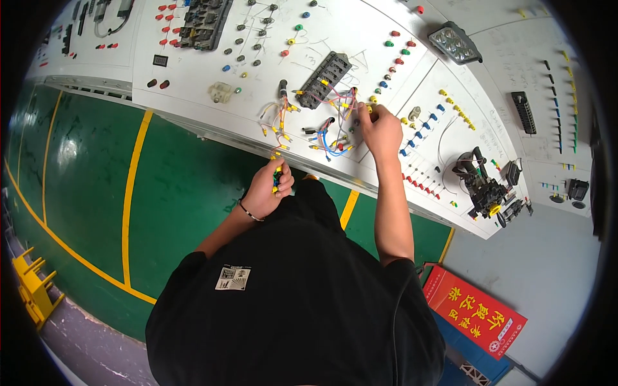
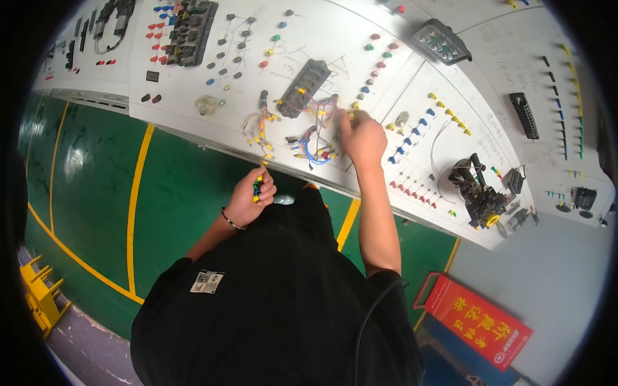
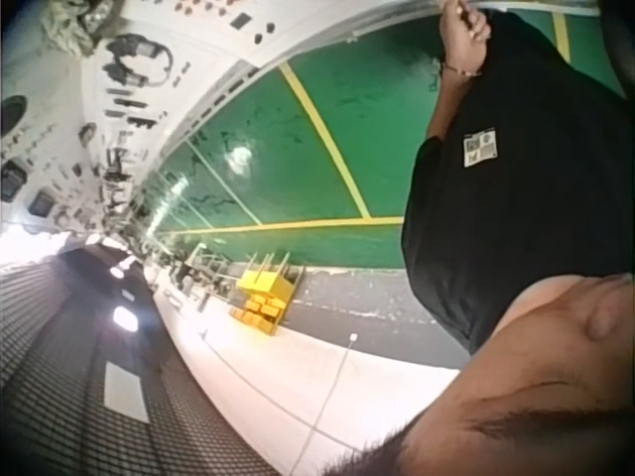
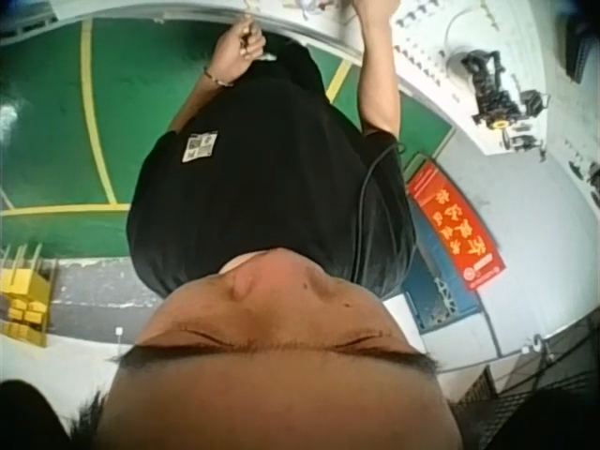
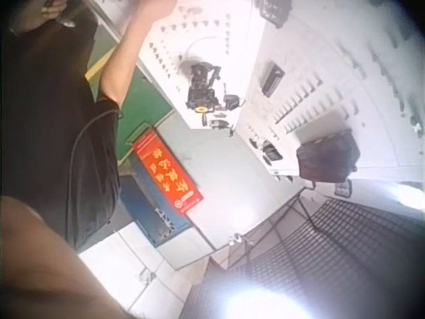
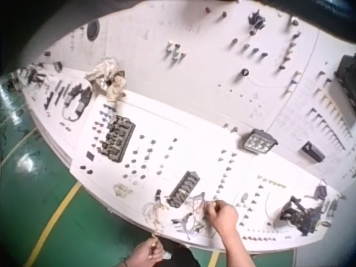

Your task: Connecting various colored electrical wires to a large control panel and sorting wire connectors.

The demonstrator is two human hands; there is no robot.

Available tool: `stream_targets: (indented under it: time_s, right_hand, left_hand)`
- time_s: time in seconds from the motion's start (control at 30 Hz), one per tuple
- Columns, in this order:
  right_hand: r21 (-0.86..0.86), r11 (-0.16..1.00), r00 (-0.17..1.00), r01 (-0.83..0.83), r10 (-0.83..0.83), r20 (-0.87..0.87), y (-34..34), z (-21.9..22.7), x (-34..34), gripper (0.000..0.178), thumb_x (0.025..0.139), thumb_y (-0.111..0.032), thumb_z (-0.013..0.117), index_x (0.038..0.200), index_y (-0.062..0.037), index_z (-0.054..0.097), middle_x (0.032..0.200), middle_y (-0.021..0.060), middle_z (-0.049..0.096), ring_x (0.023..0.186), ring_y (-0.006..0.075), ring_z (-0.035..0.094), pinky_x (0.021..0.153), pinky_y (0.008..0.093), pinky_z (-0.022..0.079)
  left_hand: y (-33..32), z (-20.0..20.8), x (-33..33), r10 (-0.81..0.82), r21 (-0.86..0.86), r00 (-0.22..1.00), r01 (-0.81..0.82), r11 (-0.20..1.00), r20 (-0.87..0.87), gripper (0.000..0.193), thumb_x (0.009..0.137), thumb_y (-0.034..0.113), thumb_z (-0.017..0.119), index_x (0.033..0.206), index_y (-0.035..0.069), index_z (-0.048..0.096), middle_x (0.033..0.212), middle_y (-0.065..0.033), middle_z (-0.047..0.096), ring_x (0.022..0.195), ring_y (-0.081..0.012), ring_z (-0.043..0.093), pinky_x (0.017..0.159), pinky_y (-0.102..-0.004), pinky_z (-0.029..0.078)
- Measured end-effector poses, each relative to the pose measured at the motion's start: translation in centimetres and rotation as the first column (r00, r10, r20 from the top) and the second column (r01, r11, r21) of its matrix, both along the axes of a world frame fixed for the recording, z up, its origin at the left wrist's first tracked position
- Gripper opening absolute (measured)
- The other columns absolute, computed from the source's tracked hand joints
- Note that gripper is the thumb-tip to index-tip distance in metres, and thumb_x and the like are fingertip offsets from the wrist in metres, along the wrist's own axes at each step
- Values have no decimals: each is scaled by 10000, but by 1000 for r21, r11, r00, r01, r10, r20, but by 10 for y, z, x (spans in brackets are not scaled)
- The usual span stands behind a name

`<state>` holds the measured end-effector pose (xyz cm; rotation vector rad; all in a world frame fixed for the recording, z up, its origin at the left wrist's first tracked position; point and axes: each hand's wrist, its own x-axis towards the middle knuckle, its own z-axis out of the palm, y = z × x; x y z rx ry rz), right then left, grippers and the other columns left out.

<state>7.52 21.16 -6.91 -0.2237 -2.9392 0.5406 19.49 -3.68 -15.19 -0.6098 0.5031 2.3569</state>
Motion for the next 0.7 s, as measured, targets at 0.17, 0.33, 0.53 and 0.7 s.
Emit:
stream_targets:
  time_s: [0.17,0.33,0.53,0.7]
  right_hand:
    - [108,994,997,-3,12,-81,7,-13,-6,453,970,-396,596,748,-12,686,645,200,634,598,392,614,608,434,502]
    - [30,999,998,10,-8,-65,-3,0,1,430,978,-364,571,740,-18,665,658,209,636,623,407,621,612,459,500]
    - [114,993,1000,-24,26,-14,6,-3,-3,401,965,-372,574,781,-33,683,676,208,647,648,409,638,610,471,503]
    - [88,996,990,-12,24,-135,-6,3,0,412,968,-379,562,797,-36,713,681,210,657,640,413,640,623,475,512]
  left_hand:
    - [-6,-8,2,-6,32,999,8,999,-40,288,1046,290,493,845,85,475,677,-3,428,555,-93,390,476,-228,305]
    - [-12,-8,6,3,18,1000,-2,1000,-29,287,1041,290,500,843,83,477,673,-3,427,553,-93,391,475,-229,307]
    - [-15,-7,6,9,5,1000,-9,1000,30,292,1039,268,498,804,99,459,661,3,398,533,-92,364,463,-225,300]
    - [-13,-11,5,-5,50,1000,5,999,14,290,1037,271,502,810,95,460,670,-2,412,544,-95,370,466,-226,302]
